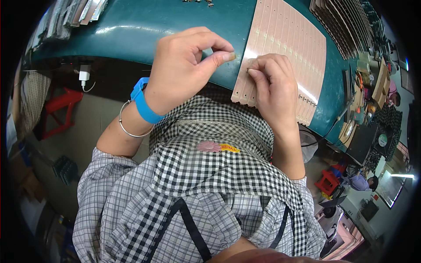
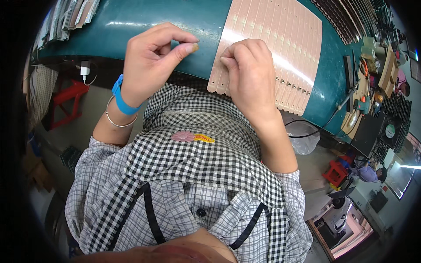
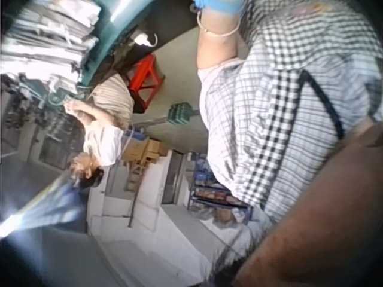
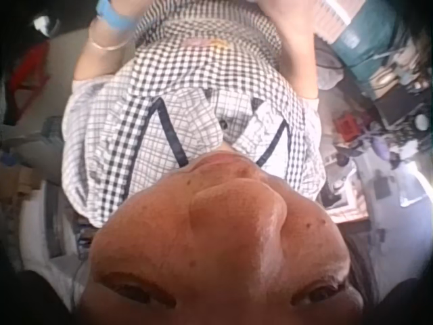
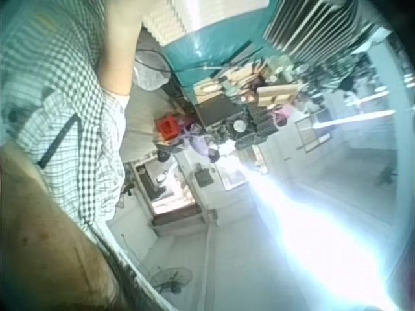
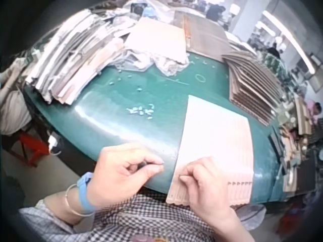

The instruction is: The person assembles LED beads onto a circuit board panel, then solders the components in place with a soldering iron.

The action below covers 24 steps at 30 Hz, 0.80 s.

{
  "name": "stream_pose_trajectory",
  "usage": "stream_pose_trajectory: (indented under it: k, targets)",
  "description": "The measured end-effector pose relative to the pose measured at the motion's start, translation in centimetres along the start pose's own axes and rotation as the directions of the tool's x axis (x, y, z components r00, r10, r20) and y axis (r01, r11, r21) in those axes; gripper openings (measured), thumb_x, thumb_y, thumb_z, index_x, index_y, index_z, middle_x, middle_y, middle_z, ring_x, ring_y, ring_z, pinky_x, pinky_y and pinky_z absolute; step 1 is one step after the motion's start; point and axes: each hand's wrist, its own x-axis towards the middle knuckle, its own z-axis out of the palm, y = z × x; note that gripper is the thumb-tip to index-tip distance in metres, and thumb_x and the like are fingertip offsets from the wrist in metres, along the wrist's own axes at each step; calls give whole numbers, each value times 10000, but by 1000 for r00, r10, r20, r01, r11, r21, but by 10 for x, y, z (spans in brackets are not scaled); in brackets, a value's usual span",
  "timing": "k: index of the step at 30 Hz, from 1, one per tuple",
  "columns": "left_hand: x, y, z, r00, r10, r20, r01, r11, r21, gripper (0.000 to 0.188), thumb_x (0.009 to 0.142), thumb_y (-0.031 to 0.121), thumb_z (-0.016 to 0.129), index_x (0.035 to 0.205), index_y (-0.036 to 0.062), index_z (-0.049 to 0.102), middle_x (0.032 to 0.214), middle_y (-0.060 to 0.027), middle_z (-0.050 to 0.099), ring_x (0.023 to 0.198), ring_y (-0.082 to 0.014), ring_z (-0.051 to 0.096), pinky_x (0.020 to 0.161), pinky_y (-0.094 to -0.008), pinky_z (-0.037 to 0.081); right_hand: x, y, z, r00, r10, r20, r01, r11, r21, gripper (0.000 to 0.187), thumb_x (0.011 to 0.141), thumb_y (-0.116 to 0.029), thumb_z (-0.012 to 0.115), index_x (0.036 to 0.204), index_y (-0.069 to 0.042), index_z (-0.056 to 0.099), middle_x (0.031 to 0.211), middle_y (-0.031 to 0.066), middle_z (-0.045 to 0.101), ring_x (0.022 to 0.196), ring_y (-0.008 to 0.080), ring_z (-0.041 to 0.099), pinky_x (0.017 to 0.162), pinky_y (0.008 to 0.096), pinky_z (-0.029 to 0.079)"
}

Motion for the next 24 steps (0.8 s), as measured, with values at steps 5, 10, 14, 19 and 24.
stream_pose_trajectory:
  k: [5, 10, 14, 19, 24]
  targets:
    - [-8, -13, 9, 996, 78, -39, -77, 996, 34, 104, 789, 7, 763, 888, 27, 736, 796, -24, 672, 527, -70, 399, 471, -231, 326, 1, -2, 6, 996, -81, 23, 83, 989, -123, 108, 741, 10, 694, 810, -7, 611, 830, 110, 609, 867, 318, 563, 776, 409, 456]
    - [-7, -13, 12, 996, 92, -18, -91, 994, 64, 104, 793, 1, 759, 890, 27, 733, 801, -28, 673, 544, -76, 443, 482, -234, 359, 1, -2, 7, 996, -83, 22, 85, 985, -150, 109, 740, 4, 698, 799, -12, 607, 825, 107, 603, 849, 320, 552, 758, 414, 452]
    - [-8, -13, 13, 996, 84, -3, -84, 995, 54, 103, 802, 2, 753, 898, 30, 729, 812, -31, 677, 567, -80, 488, 495, -232, 388, 1, -2, 7, 995, -92, 21, 95, 980, -176, 107, 739, 4, 696, 795, -12, 606, 821, 107, 602, 843, 321, 549, 751, 415, 453]
    - [-9, -12, 14, 996, 92, -4, -92, 993, 72, 100, 804, -4, 747, 895, 32, 726, 810, -36, 676, 582, -88, 518, 502, -234, 402, 3, -4, 10, 991, -131, 15, 130, 962, -242, 131, 713, -19, 718, 796, -32, 618, 825, 98, 602, 853, 320, 566, 742, 413, 460]
    - [-8, -10, 13, 993, 120, 16, -121, 989, 88, 118, 787, -17, 744, 893, 30, 722, 807, -47, 673, 597, -112, 540, 506, -242, 407, 0, -6, 13, 991, -134, -5, 128, 956, -263, 148, 700, -23, 726, 800, -41, 619, 825, 92, 602, 852, 318, 573, 742, 411, 464]
